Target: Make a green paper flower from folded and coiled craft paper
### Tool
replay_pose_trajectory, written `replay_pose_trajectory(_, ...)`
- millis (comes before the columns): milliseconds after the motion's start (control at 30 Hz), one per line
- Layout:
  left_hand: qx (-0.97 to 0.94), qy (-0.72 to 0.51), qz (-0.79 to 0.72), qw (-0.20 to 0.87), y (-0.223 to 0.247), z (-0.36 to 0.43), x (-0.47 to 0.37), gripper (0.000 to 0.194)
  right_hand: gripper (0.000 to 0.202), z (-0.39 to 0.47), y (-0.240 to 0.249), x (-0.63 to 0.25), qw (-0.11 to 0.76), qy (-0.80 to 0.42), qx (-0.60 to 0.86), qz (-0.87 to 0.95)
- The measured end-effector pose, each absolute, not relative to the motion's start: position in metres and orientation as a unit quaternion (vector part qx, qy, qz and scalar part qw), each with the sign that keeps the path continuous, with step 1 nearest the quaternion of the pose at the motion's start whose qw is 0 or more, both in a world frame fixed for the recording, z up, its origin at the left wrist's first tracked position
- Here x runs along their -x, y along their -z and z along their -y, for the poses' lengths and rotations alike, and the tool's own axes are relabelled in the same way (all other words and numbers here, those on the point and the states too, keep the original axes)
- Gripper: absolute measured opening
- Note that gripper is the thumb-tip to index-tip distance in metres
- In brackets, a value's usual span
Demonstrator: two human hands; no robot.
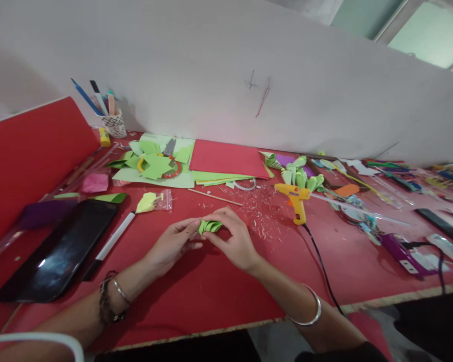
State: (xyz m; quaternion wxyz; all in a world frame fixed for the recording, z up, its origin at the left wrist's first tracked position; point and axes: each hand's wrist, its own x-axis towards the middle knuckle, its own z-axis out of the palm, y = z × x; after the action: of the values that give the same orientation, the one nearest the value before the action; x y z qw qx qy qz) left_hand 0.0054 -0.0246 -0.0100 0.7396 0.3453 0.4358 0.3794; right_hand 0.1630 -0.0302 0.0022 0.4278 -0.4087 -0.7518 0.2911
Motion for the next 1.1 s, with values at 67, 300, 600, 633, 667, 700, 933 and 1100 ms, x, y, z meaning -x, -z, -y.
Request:
replay_pose_trajectory(67, -0.360, -0.379, -0.438, 0.731, 0.0092, 0.0253, -0.0061, 0.024, 0.019, 0.0299, -0.0022, -0.1629, 0.426, -0.288, 0.414, 0.751)
replay_pose_trajectory(300, -0.373, -0.388, -0.423, 0.729, 0.0109, 0.0259, -0.0073, 0.027, 0.016, 0.0290, -0.0032, -0.1632, 0.426, -0.284, 0.420, 0.749)
replay_pose_trajectory(600, -0.412, -0.374, -0.427, 0.713, 0.0099, 0.0254, -0.0069, 0.027, 0.016, 0.0289, -0.0019, -0.1636, 0.422, -0.287, 0.420, 0.751)
replay_pose_trajectory(633, -0.412, -0.375, -0.430, 0.710, 0.0101, 0.0253, -0.0071, 0.026, 0.017, 0.0289, -0.0021, -0.1636, 0.422, -0.286, 0.418, 0.752)
replay_pose_trajectory(667, -0.411, -0.379, -0.433, 0.708, 0.0103, 0.0252, -0.0073, 0.026, 0.017, 0.0290, -0.0023, -0.1636, 0.422, -0.285, 0.417, 0.753)
replay_pose_trajectory(700, -0.408, -0.382, -0.435, 0.706, 0.0105, 0.0251, -0.0075, 0.025, 0.018, 0.0292, -0.0026, -0.1636, 0.421, -0.283, 0.416, 0.755)
replay_pose_trajectory(933, -0.340, -0.391, -0.437, 0.735, 0.0116, 0.0243, -0.0067, 0.025, 0.033, 0.0313, -0.0036, -0.1631, 0.410, -0.292, 0.406, 0.763)
replay_pose_trajectory(1100, -0.293, -0.367, -0.422, 0.775, 0.0100, 0.0244, -0.0070, 0.025, 0.029, 0.0318, -0.0051, -0.1634, 0.420, -0.285, 0.398, 0.764)
